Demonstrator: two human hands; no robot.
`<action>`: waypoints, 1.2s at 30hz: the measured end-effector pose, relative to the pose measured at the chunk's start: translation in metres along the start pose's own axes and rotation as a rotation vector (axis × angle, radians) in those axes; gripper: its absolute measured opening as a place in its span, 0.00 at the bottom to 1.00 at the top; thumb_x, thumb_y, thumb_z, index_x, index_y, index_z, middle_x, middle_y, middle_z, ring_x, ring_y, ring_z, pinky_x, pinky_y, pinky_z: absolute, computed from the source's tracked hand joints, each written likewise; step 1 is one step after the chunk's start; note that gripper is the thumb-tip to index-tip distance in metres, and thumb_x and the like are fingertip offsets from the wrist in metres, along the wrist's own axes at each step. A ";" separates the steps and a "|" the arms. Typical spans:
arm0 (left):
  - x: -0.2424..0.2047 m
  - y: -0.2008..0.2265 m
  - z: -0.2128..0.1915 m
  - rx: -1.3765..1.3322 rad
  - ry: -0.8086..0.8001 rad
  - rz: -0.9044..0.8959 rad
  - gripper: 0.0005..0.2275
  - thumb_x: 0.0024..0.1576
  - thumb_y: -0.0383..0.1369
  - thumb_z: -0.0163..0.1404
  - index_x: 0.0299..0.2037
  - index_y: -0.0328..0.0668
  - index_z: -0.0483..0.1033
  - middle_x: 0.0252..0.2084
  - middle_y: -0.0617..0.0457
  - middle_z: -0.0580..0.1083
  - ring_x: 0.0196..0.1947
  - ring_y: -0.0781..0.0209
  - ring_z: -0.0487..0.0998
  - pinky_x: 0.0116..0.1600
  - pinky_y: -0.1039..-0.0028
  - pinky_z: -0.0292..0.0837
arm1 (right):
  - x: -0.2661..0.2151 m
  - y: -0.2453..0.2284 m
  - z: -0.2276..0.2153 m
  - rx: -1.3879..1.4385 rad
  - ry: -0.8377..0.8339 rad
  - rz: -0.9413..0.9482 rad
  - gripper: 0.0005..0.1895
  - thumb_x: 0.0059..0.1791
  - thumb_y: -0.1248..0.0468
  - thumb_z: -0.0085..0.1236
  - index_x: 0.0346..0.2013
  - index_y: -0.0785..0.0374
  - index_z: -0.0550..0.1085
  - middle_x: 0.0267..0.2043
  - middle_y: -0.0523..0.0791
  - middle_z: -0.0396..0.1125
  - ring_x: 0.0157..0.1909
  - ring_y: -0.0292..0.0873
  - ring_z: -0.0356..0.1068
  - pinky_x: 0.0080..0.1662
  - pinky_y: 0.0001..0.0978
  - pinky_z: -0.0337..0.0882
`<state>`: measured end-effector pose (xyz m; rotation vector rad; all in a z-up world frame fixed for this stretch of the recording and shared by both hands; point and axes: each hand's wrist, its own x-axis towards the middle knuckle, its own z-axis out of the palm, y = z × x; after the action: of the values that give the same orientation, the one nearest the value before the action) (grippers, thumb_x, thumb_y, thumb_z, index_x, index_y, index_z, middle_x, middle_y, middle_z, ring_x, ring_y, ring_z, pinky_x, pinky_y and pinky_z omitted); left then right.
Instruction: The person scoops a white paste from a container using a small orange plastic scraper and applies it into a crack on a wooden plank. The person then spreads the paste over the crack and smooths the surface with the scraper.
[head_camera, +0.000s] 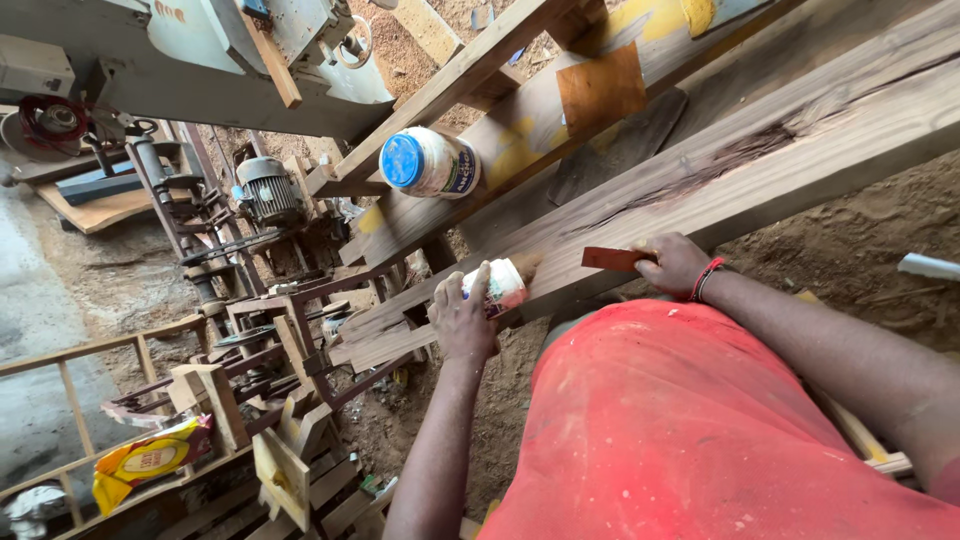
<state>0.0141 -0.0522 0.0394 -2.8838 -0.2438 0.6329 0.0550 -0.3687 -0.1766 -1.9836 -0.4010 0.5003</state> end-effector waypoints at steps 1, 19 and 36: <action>0.001 0.002 0.003 0.013 -0.013 -0.013 0.43 0.41 0.33 0.68 0.69 0.73 0.60 0.66 0.49 0.60 0.67 0.46 0.58 0.61 0.53 0.60 | 0.002 0.006 -0.001 0.000 0.000 -0.011 0.16 0.43 0.60 0.57 0.44 0.60 0.80 0.40 0.54 0.75 0.45 0.59 0.73 0.48 0.49 0.73; -0.015 -0.093 0.057 -0.431 0.295 0.028 0.43 0.34 0.33 0.70 0.66 0.61 0.67 0.62 0.49 0.66 0.65 0.44 0.62 0.66 0.51 0.59 | 0.005 0.026 0.023 -0.092 -0.153 0.245 0.18 0.44 0.57 0.58 0.44 0.61 0.83 0.35 0.55 0.77 0.36 0.50 0.79 0.44 0.42 0.76; 0.045 -0.190 0.087 -1.335 0.589 0.459 0.40 0.43 0.34 0.73 0.65 0.41 0.62 0.64 0.41 0.70 0.66 0.45 0.71 0.69 0.60 0.68 | -0.010 -0.029 0.076 0.024 0.184 0.514 0.21 0.50 0.64 0.54 0.58 0.66 0.73 0.41 0.51 0.74 0.37 0.43 0.75 0.38 0.36 0.74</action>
<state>-0.0058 0.1532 -0.0162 -4.2302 0.1928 -0.6944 0.0061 -0.3030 -0.1795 -2.0847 0.2387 0.6284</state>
